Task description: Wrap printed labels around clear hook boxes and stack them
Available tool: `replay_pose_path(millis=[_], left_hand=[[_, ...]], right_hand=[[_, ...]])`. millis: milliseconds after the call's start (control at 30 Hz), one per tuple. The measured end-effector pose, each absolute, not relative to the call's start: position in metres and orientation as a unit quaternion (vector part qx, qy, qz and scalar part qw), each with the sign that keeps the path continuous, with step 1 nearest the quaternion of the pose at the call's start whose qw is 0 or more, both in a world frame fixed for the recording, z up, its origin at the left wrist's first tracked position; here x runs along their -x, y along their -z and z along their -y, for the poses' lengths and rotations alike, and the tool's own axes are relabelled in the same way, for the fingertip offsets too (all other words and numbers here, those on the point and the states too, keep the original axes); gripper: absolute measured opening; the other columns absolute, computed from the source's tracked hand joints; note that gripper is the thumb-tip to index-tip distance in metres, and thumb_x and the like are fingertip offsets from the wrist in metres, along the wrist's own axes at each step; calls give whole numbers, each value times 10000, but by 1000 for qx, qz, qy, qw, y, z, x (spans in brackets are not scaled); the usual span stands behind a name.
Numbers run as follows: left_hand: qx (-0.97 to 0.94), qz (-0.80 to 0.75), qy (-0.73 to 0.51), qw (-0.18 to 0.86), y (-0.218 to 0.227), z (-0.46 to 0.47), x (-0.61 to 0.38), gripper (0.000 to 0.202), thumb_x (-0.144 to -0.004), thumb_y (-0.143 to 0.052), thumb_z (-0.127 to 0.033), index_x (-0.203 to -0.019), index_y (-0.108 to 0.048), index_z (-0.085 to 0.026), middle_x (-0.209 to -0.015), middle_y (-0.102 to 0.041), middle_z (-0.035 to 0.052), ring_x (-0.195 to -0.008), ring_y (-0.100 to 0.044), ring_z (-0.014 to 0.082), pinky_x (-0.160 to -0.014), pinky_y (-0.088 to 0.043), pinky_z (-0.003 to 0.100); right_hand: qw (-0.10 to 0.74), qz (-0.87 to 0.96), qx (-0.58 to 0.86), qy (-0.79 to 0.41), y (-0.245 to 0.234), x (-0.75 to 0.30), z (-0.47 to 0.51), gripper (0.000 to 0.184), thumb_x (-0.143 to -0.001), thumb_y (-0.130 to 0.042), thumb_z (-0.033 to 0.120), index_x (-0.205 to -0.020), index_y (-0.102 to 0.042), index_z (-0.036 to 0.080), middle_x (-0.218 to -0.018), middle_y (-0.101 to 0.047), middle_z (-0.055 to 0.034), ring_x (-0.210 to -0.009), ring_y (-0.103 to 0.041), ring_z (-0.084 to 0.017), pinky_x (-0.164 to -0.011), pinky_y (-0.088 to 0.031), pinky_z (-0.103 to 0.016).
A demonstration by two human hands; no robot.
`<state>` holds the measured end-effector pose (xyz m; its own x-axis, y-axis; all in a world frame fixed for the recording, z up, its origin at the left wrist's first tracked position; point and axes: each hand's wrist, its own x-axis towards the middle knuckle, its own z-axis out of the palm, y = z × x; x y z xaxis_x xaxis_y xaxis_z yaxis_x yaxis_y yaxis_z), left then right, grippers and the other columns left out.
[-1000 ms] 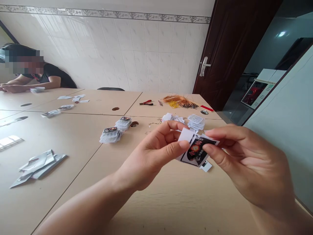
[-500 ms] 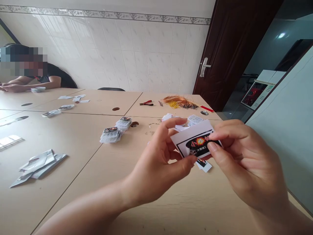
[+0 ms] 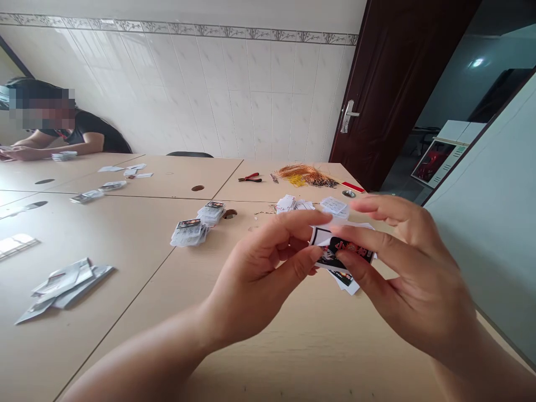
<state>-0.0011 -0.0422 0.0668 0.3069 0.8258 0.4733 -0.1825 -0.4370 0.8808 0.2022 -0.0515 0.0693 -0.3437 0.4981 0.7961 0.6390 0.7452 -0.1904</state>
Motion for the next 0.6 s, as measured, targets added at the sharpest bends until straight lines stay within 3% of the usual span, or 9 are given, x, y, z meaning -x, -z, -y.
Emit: replay_pose_path(millis=[200,400,600], left_hand=[[-641,-239,-500,530,-72,37,3,135,-946,-720,-208,-1044,-807,-239,-914,-761,16,-747,-634,97,-680,-565,178],[-557,-216,-467,651,-71,30,4,158,-913,-768,-315,-1026,-817,-216,-871,-740,17,-707,-656,90,-634,-576,158],[-491,-207,-470,703,-65,26,1,107,-862,-821,-274,-932,-792,-199,-814,-693,-18,-584,-639,51,-560,-553,137]], right_hand=[[441,826,336,103,-71,-200,52,232,-971,-644,210,-1178,-643,313,-1177,-681,-84,-1164,-633,-265,-1021,-505,-453],[445,831,330,45,-72,-199,53,168,-958,-653,180,-1060,-619,309,-1069,-743,-23,-1024,-687,-212,-931,-537,-401],[460,817,346,-49,-73,-198,52,48,-992,-611,263,-987,-611,311,-942,-761,15,-915,-719,-182,-804,-571,-335]])
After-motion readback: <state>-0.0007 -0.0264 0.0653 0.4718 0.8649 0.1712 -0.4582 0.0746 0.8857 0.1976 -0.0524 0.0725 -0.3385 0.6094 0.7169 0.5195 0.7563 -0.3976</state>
